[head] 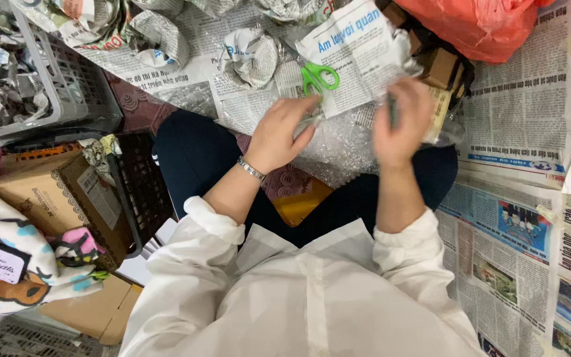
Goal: The person wraps small ceramic dishes in newspaper and bubble wrap. They fold the newspaper around each dish, then place it inside a sheet of bubble wrap, folding the edges to secure the package.
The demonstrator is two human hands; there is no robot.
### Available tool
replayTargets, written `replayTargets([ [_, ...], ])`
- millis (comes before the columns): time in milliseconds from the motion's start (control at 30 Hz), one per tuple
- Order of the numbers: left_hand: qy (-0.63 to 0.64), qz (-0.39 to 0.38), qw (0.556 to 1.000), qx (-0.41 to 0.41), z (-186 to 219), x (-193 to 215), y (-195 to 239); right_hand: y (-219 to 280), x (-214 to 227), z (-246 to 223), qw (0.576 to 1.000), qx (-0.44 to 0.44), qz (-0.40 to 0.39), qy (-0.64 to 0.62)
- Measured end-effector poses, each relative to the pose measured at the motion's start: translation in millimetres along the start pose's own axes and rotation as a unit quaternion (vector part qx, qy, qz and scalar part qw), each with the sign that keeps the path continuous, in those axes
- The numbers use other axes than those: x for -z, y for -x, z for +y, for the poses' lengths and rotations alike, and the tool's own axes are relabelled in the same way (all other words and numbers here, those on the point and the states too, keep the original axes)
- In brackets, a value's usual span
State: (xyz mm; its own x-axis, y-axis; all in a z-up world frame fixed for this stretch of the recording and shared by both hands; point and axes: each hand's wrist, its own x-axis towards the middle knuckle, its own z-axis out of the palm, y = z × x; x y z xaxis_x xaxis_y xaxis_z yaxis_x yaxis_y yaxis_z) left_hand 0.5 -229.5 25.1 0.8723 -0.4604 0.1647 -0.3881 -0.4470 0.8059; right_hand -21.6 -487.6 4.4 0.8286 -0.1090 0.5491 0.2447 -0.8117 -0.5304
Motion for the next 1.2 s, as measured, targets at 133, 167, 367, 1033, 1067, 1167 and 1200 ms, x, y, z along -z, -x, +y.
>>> replayTargets([
  [133, -0.121, -0.029, 0.989, -0.077, -19.0, -10.4, -3.4, -30.7, 15.6, 12.6, 0.998, -0.035, -0.028, 0.044],
  [167, -0.132, -0.035, 0.988, -0.073, -23.6, -14.0, -1.0, -30.5, 11.3, 12.9, 0.998, -0.055, -0.034, 0.004],
  [367, -0.175, -0.090, 0.980, -0.044, -34.8, -27.5, 1.1, -0.8, -28.7, 17.3, 0.963, -0.236, -0.056, -0.121],
  [1033, 0.805, -0.032, 0.586, 0.085, -80.5, -44.0, 10.0, -0.5, -19.2, -7.2, 0.951, 0.053, -0.176, -0.248],
  [1067, 0.815, -0.027, 0.573, 0.080, -85.1, -41.7, 15.0, -2.4, -18.8, -8.0, 0.952, 0.041, -0.173, -0.248],
  [1167, 0.733, 0.031, 0.668, 0.122, -97.3, -38.2, 31.1, -4.2, -15.3, -7.0, 0.963, 0.020, -0.147, -0.224],
  [1200, 0.661, 0.053, 0.731, 0.162, -100.6, -39.8, 32.3, -4.2, -14.9, -6.2, 0.964, 0.017, -0.141, -0.224],
])
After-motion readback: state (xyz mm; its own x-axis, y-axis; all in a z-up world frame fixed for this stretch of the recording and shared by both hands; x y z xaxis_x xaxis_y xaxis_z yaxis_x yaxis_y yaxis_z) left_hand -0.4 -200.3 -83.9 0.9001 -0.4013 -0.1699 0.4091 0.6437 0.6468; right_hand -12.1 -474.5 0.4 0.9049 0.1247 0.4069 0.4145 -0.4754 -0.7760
